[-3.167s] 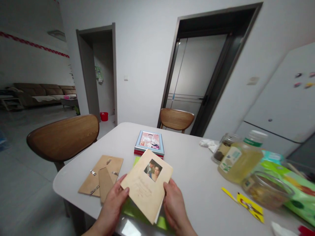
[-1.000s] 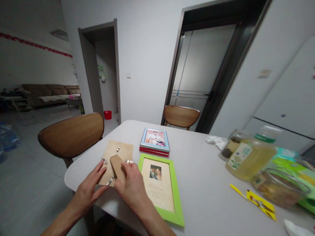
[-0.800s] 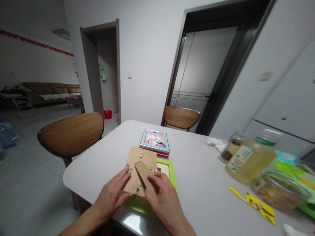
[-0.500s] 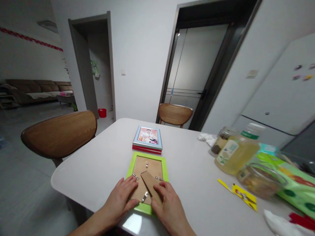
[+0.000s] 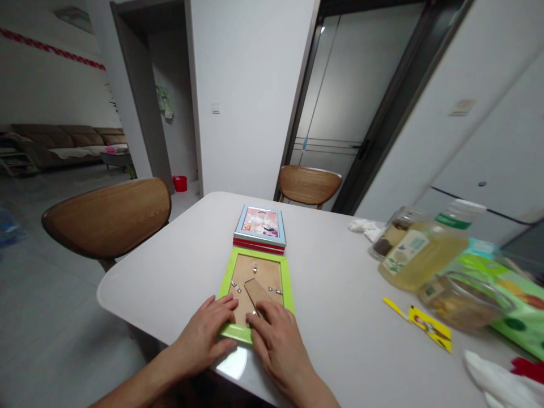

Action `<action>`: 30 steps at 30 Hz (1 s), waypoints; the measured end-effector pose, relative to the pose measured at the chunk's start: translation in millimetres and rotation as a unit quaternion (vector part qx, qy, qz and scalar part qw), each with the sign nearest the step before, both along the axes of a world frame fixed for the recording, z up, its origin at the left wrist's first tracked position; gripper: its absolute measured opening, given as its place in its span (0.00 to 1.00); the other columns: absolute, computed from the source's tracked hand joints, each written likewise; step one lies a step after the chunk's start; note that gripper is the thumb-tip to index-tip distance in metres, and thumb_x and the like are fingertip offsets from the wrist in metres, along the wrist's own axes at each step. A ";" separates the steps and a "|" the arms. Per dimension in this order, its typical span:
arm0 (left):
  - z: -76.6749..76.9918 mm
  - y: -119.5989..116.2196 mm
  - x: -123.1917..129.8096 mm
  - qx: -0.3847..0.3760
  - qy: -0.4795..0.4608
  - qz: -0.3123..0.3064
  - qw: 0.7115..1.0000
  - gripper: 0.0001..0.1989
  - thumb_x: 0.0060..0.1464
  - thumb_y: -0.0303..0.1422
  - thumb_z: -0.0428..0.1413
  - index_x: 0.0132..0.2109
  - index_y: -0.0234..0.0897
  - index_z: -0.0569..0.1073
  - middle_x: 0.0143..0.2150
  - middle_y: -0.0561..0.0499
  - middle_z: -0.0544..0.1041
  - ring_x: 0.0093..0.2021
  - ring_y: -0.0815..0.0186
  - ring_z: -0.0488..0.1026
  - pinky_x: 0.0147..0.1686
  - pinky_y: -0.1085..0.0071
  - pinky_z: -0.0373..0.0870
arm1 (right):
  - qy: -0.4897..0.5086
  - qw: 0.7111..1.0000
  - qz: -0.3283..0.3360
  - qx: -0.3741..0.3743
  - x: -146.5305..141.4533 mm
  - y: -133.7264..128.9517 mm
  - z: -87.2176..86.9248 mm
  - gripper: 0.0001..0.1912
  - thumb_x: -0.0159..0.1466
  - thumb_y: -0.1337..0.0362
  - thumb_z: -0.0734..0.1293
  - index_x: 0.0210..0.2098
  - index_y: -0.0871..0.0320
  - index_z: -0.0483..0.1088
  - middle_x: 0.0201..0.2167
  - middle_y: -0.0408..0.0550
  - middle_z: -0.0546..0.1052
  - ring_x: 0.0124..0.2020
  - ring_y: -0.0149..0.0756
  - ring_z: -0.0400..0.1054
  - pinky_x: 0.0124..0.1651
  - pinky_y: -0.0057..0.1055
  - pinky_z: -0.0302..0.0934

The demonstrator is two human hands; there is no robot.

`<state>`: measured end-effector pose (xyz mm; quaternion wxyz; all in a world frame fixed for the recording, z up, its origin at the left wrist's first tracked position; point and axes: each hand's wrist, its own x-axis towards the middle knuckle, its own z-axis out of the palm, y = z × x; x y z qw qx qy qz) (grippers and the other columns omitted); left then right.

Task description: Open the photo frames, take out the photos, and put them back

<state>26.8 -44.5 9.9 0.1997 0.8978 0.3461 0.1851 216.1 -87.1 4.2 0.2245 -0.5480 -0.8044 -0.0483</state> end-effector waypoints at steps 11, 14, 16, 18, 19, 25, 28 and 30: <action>1.6 -1.9 -1.6 -0.012 0.002 0.017 1.000 0.13 0.45 0.32 0.55 0.40 0.38 0.66 0.55 0.48 0.62 0.57 0.62 0.53 0.54 0.59 0.47 | -0.026 0.998 0.049 -0.034 -0.6 -4.3 5.1 0.16 0.56 0.57 0.58 0.44 0.49 0.66 0.49 0.49 0.65 0.49 0.40 0.56 0.47 0.40 0.53; 1.8 -1.8 -2.1 -0.015 -0.001 0.016 1.000 0.13 0.44 0.32 0.56 0.40 0.38 0.66 0.55 0.47 0.63 0.57 0.61 0.53 0.54 0.60 0.48 | -0.015 0.998 0.054 -0.032 0.9 -4.0 5.3 0.16 0.56 0.57 0.59 0.43 0.49 0.66 0.48 0.48 0.66 0.49 0.40 0.57 0.47 0.40 0.54; 1.7 -1.2 -2.2 -0.015 -0.004 0.015 1.000 0.13 0.44 0.32 0.56 0.39 0.37 0.66 0.55 0.47 0.63 0.57 0.61 0.53 0.54 0.61 0.49 | -0.008 0.998 0.044 -0.033 5.1 0.4 5.1 0.17 0.56 0.57 0.58 0.45 0.49 0.65 0.48 0.48 0.66 0.48 0.40 0.58 0.47 0.39 0.54; 1.1 -0.4 -2.0 -0.012 -0.007 0.017 1.000 0.13 0.43 0.31 0.56 0.39 0.37 0.66 0.54 0.47 0.63 0.57 0.61 0.53 0.54 0.62 0.49 | 0.002 0.999 -0.012 -0.032 12.2 9.1 4.0 0.19 0.57 0.58 0.56 0.47 0.52 0.63 0.47 0.51 0.66 0.48 0.39 0.58 0.47 0.38 0.55; 0.6 0.1 -1.8 -0.010 -0.008 0.018 1.000 0.13 0.43 0.31 0.56 0.39 0.37 0.66 0.54 0.47 0.63 0.57 0.61 0.53 0.54 0.62 0.49 | 0.004 0.998 -0.056 -0.034 16.3 14.6 3.3 0.19 0.58 0.58 0.55 0.47 0.55 0.63 0.47 0.52 0.67 0.47 0.40 0.58 0.46 0.38 0.55; -0.6 1.0 -1.1 -0.006 -0.008 0.017 1.000 0.13 0.45 0.34 0.54 0.40 0.36 0.66 0.54 0.46 0.64 0.57 0.60 0.54 0.54 0.61 0.50 | -0.033 0.975 -0.209 -0.069 26.3 39.3 2.4 0.21 0.59 0.55 0.52 0.41 0.58 0.67 0.45 0.55 0.66 0.42 0.41 0.60 0.42 0.37 0.55; 1.1 0.7 -1.2 -0.008 -0.005 0.017 1.000 0.12 0.46 0.34 0.54 0.39 0.36 0.66 0.54 0.46 0.63 0.57 0.60 0.53 0.54 0.60 0.50 | -0.052 0.979 -0.183 -0.077 22.5 40.0 4.8 0.21 0.59 0.55 0.51 0.38 0.59 0.68 0.44 0.55 0.66 0.41 0.40 0.61 0.42 0.36 0.55; 2.6 0.5 -1.3 -0.009 -0.004 0.018 1.000 0.11 0.47 0.35 0.53 0.39 0.36 0.66 0.54 0.45 0.63 0.57 0.60 0.53 0.54 0.61 0.50 | -0.063 0.979 -0.174 -0.086 21.1 39.1 5.7 0.22 0.59 0.54 0.51 0.40 0.60 0.67 0.45 0.56 0.66 0.41 0.42 0.61 0.42 0.36 0.55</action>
